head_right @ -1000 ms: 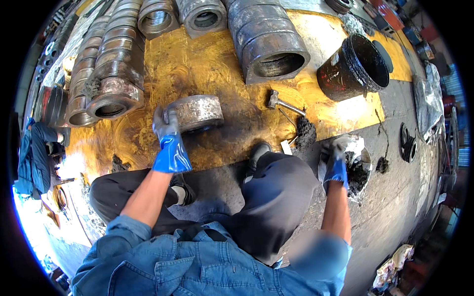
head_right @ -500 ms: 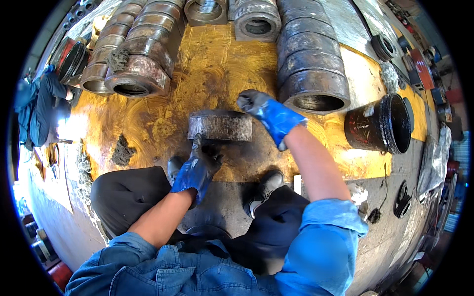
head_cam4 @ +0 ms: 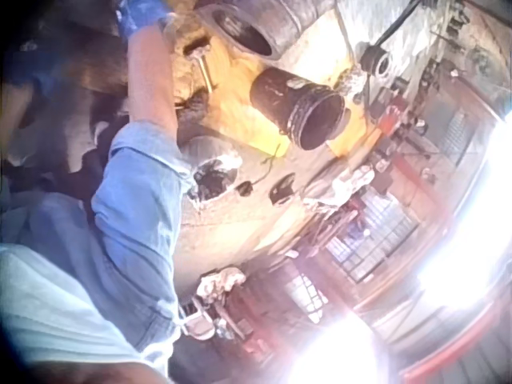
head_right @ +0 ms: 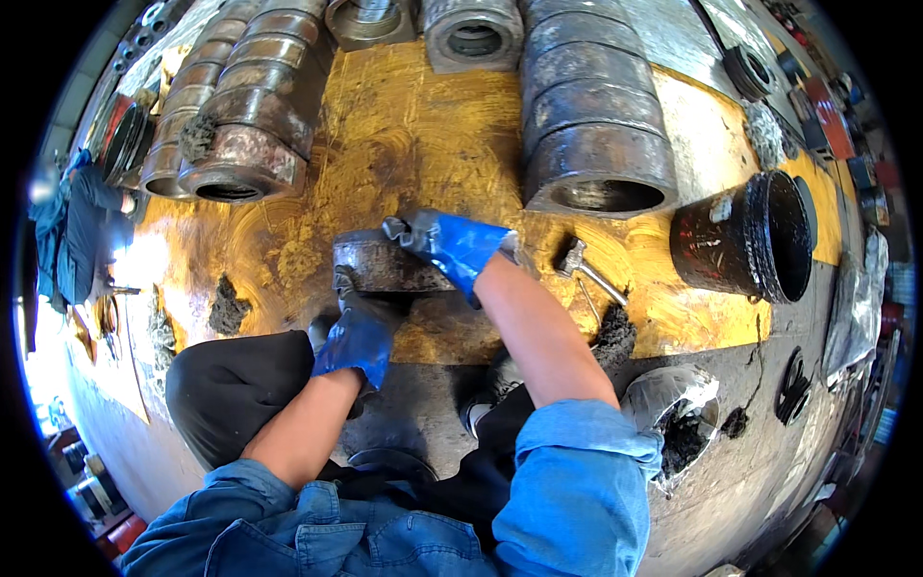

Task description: The person is cleaning cylindrical metal parts using a wire brush and a hammer. They scrub the surfaces and edges of the parts, occasionally tapping them with the hammer, and then place them back in a stack.

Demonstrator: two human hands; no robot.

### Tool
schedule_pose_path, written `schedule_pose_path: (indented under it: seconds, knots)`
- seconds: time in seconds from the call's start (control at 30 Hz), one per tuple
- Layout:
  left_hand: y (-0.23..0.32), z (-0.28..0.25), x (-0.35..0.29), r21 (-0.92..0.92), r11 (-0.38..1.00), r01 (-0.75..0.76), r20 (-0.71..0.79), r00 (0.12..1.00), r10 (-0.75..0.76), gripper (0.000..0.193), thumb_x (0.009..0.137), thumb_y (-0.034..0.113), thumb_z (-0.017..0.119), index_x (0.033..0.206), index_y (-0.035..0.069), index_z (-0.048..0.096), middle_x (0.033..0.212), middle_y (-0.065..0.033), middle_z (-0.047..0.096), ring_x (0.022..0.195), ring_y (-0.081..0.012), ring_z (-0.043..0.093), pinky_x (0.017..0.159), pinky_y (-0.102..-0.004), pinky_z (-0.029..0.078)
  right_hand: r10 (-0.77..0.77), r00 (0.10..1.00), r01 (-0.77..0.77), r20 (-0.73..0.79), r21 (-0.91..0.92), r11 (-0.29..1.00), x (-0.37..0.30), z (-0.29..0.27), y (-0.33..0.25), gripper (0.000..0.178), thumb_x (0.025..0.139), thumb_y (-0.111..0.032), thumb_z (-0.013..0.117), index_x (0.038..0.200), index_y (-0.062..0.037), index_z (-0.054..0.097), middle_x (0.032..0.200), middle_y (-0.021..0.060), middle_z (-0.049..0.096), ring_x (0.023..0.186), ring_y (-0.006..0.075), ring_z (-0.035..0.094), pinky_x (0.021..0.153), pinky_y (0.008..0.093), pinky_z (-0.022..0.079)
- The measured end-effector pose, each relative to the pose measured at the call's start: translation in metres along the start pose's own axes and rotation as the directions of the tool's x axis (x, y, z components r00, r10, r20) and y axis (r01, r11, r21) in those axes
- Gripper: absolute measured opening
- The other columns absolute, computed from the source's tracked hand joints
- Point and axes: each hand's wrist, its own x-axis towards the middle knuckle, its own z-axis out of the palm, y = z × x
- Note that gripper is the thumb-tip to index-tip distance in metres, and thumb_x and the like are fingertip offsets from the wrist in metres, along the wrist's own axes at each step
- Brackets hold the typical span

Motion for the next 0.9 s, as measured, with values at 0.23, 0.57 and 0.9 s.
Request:
schedule_pose_path:
  seconds: [0.23, 0.57, 0.9]
  knots:
    - [-0.047, 0.043, -0.066, 0.171, 0.981, 0.091, -0.207, 0.977, -0.055, 0.072, 0.094, 0.069, 0.044, 0.144, 0.019, 0.048, 0.15, -0.0073, 0.047, 0.137, -0.0277, 0.041, 0.117, -0.0519, 0.027, 0.08, 0.997, -0.075, -0.008, 0.246, 0.966, -0.059, 0.013, 0.007, 0.03, 0.109, -0.022, 0.043, 0.122, -0.0001, 0.06, 0.108, 0.0088, 0.063, 0.083, 0.014, 0.059, 0.064, 0.0231, 0.044]
    - [-0.098, -0.014, -0.072, -0.176, -0.888, -0.424, 0.462, 0.761, -0.455, 0.036, 0.09, 0.041, 0.061, 0.09, 0.011, 0.081, 0.094, -0.017, 0.076, 0.081, -0.0347, 0.07, 0.08, -0.0591, 0.05, -0.265, 0.879, -0.18, -0.395, -0.792, 0.584, -0.201, -0.014, -0.01, 0.05, 0.102, -0.047, 0.053, 0.113, 0.0, 0.065, 0.103, 0.023, 0.07, 0.089, 0.0336, 0.066, 0.081, 0.043, 0.052]
    - [-0.161, 0.13, -0.036, -0.794, -0.472, -0.384, 0.097, 0.686, -0.721, 0.022, 0.091, 0.016, 0.062, 0.079, 0.011, 0.08, 0.086, -0.008, 0.075, 0.091, -0.028, 0.068, 0.085, -0.0438, 0.049, -0.281, 0.576, -0.307, -0.767, -0.523, 0.795, -0.234, -0.036, -0.044, 0.068, 0.102, -0.064, 0.044, 0.123, -0.0038, 0.067, 0.115, 0.0268, 0.07, 0.113, 0.0424, 0.063, 0.099, 0.0478, 0.048]
